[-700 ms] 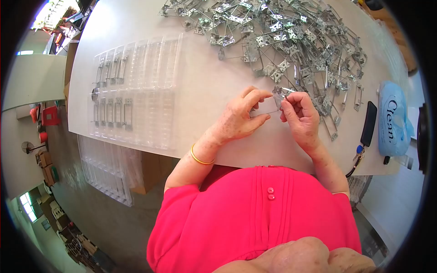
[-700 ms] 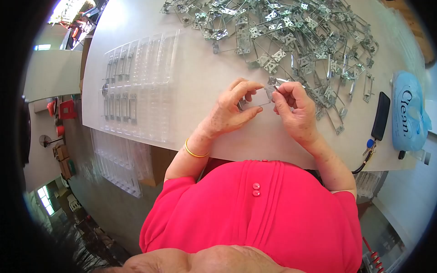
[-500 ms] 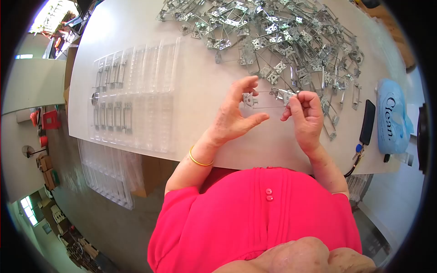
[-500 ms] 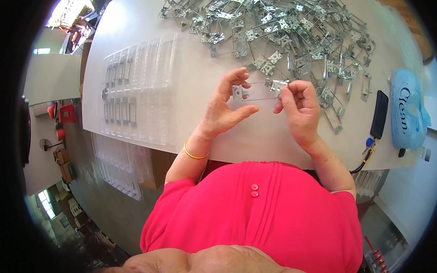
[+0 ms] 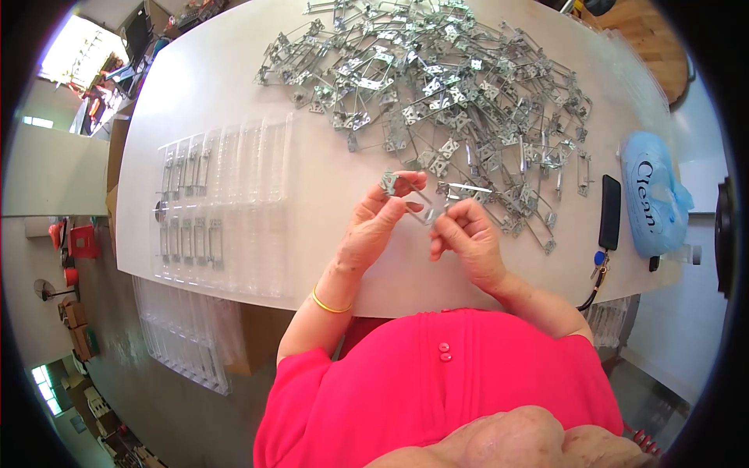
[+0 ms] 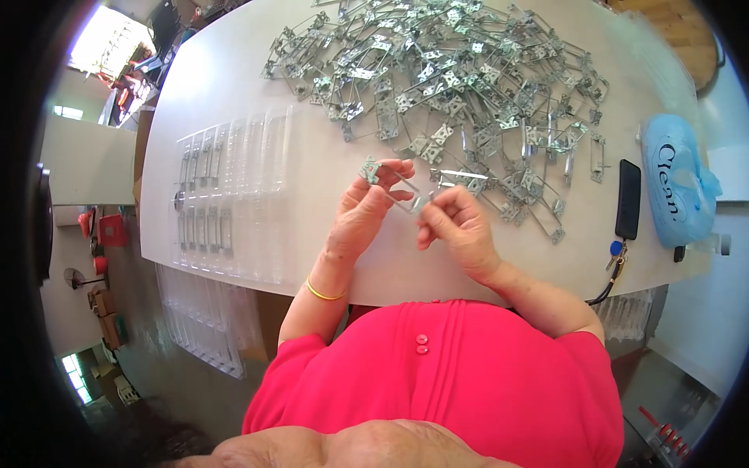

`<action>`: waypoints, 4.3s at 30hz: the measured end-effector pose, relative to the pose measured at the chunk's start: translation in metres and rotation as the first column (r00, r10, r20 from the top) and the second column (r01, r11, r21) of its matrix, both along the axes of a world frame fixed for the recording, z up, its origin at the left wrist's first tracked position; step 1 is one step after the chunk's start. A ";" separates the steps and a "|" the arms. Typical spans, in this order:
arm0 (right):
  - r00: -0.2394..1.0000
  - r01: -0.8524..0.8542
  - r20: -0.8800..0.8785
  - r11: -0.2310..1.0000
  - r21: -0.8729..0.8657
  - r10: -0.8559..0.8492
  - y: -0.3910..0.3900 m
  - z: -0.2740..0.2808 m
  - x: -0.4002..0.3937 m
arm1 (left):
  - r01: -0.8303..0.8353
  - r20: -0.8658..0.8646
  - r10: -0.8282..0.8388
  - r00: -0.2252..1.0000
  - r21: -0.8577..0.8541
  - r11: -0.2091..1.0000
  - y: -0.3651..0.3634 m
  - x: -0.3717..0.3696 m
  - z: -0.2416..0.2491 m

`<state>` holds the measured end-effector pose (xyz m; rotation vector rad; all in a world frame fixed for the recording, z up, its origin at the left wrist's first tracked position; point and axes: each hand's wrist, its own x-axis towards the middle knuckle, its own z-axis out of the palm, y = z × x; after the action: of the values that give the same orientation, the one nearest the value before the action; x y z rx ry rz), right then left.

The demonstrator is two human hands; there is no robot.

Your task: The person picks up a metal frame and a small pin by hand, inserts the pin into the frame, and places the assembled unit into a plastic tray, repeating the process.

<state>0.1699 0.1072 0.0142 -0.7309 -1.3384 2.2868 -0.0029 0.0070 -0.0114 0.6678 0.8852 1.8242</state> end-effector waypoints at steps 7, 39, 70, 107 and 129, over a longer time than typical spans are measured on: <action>0.991 -0.134 0.044 0.969 0.208 0.127 -0.001 -0.002 0.010 | 0.158 0.224 -0.160 0.961 0.030 0.987 -0.008 -0.008 0.002; 0.978 -0.181 0.147 0.959 0.219 0.151 0.012 0.033 -0.020 | -0.001 -0.387 -0.155 0.909 -0.375 0.927 -0.006 0.004 0.017; 0.946 -0.251 0.227 0.966 0.060 0.231 0.023 0.036 -0.017 | -0.167 -0.786 -0.115 0.608 -0.268 0.949 -0.009 0.013 0.018; 0.999 0.009 0.043 0.961 0.275 -0.022 0.044 0.046 -0.007 | 0.180 -0.029 -0.200 0.979 -0.321 0.930 -0.007 0.009 0.017; 0.997 0.068 -0.045 0.550 0.832 -0.055 0.018 0.014 -0.013 | 0.054 -0.078 -0.081 0.994 -0.307 0.950 -0.007 0.007 0.015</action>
<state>0.1574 0.1251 0.0285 -0.3888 -2.0844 1.2770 0.0044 -0.0003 0.0039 0.5785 1.1608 1.5623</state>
